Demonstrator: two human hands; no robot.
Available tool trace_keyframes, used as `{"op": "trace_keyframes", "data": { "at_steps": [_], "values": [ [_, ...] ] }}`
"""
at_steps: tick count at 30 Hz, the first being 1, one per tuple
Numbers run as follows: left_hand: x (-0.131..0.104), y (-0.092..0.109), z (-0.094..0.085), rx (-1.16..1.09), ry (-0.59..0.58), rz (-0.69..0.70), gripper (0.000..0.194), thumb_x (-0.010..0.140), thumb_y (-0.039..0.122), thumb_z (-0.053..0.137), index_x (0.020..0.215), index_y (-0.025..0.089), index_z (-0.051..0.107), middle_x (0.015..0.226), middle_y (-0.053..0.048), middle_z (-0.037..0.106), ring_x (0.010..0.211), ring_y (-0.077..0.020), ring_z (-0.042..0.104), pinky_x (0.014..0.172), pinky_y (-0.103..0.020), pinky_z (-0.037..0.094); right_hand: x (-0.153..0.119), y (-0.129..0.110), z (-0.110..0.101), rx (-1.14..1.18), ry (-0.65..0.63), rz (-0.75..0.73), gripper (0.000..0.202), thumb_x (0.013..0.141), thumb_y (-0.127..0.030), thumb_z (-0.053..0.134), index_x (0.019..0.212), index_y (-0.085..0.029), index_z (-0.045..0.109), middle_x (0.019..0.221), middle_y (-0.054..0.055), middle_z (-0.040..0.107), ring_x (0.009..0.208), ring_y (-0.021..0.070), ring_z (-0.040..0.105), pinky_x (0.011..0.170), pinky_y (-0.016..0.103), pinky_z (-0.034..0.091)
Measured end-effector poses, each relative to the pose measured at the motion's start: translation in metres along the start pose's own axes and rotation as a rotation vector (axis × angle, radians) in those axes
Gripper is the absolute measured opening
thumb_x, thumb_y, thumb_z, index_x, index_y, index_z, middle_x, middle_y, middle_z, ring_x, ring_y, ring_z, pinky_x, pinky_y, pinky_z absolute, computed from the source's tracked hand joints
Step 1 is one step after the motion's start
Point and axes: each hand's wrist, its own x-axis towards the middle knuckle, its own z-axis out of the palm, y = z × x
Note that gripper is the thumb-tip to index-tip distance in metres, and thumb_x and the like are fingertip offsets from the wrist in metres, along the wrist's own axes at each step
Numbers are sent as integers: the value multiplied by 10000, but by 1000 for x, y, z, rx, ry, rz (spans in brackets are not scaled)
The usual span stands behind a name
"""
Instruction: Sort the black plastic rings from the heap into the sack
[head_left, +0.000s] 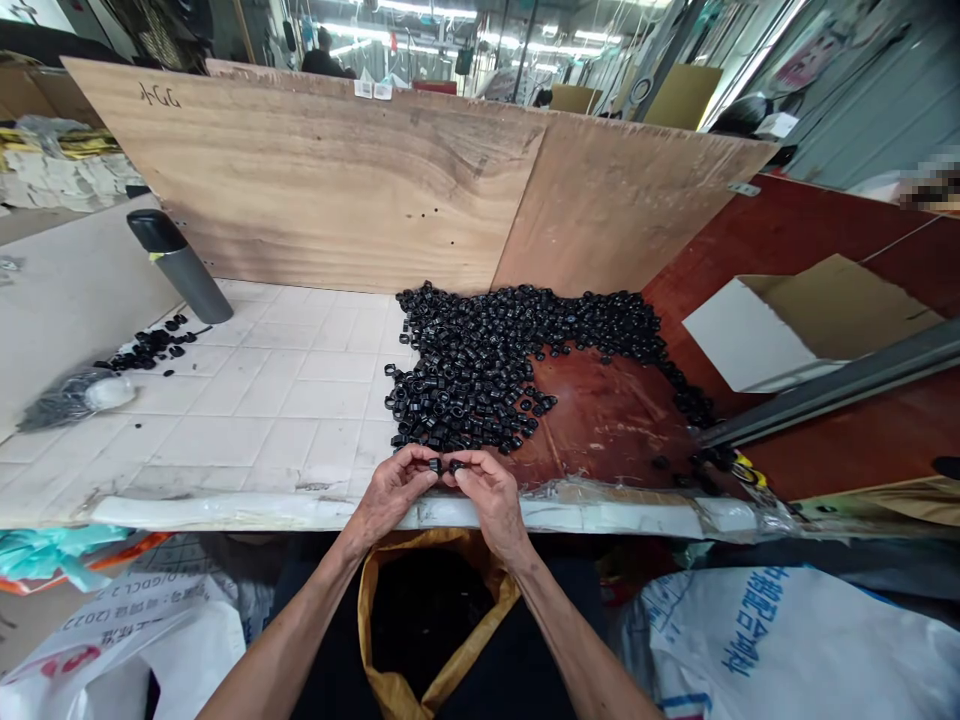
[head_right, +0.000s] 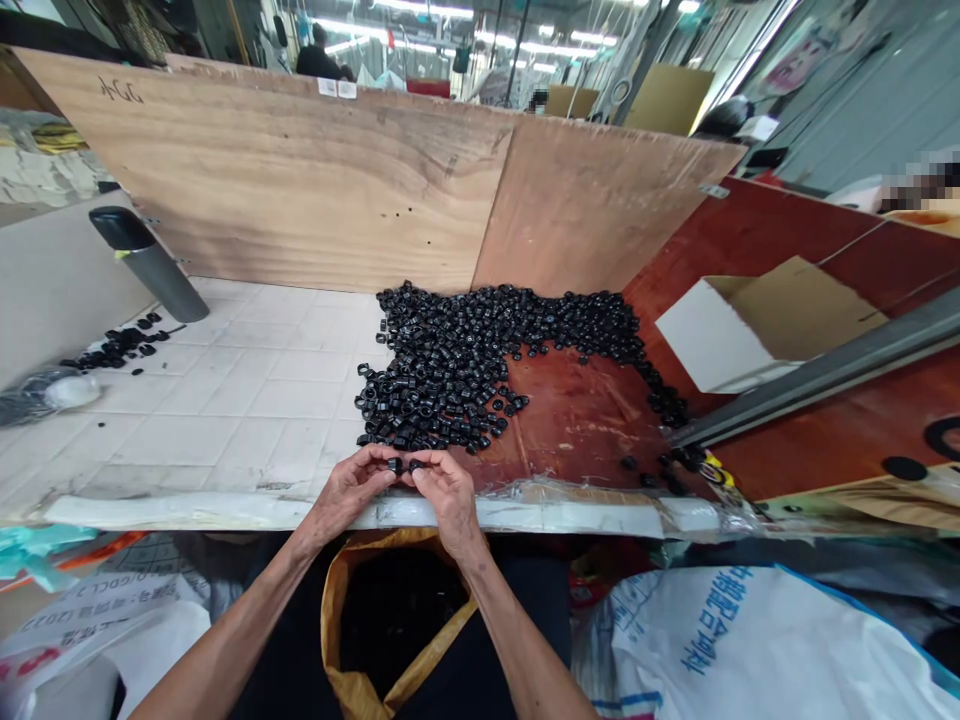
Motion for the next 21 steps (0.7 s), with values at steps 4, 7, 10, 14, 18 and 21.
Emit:
{"op": "trace_keyframes", "data": {
  "at_steps": [4,7,10,14,18,21],
  "values": [
    [-1,1,2,-15,30,19,294,880,351,761,1086,158,678,983,-61,742,882,-178,709,860,-313,570,0,4,-3,-8,15,29,313,828,-390,789,1052,-188,708,902,51,758,823,214,755,867,386,600],
    [-1,2,4,-37,39,11,299,863,348,777,1072,155,682,972,-61,744,874,-180,707,856,-320,575,-1,5,-2,-59,3,35,321,831,-399,782,1066,-190,717,883,46,758,820,206,746,851,364,599],
    [-1,3,3,-13,49,20,298,859,344,779,1069,153,690,1007,-66,733,900,-177,694,870,-314,568,-1,3,-1,-136,2,8,310,828,-391,767,1066,-196,724,905,46,751,821,198,725,831,349,597],
    [-2,0,2,58,42,51,287,874,342,759,1088,160,701,1074,-79,716,950,-188,682,895,-324,563,-1,0,1,-198,20,-32,285,811,-363,765,1042,-201,728,992,57,743,883,207,713,838,343,592],
    [-2,-6,1,143,50,98,266,885,332,746,1099,177,715,1128,-80,701,981,-192,680,891,-321,567,0,-1,5,-297,49,-95,241,819,-351,753,1008,-203,731,923,45,736,811,187,697,774,309,588],
    [-2,-8,0,212,47,159,234,905,332,726,1085,184,721,1122,-80,707,1007,-202,680,892,-329,571,1,-1,6,-431,46,-207,191,869,-368,713,960,-203,747,943,64,732,773,184,689,712,293,580]
  ]
}}
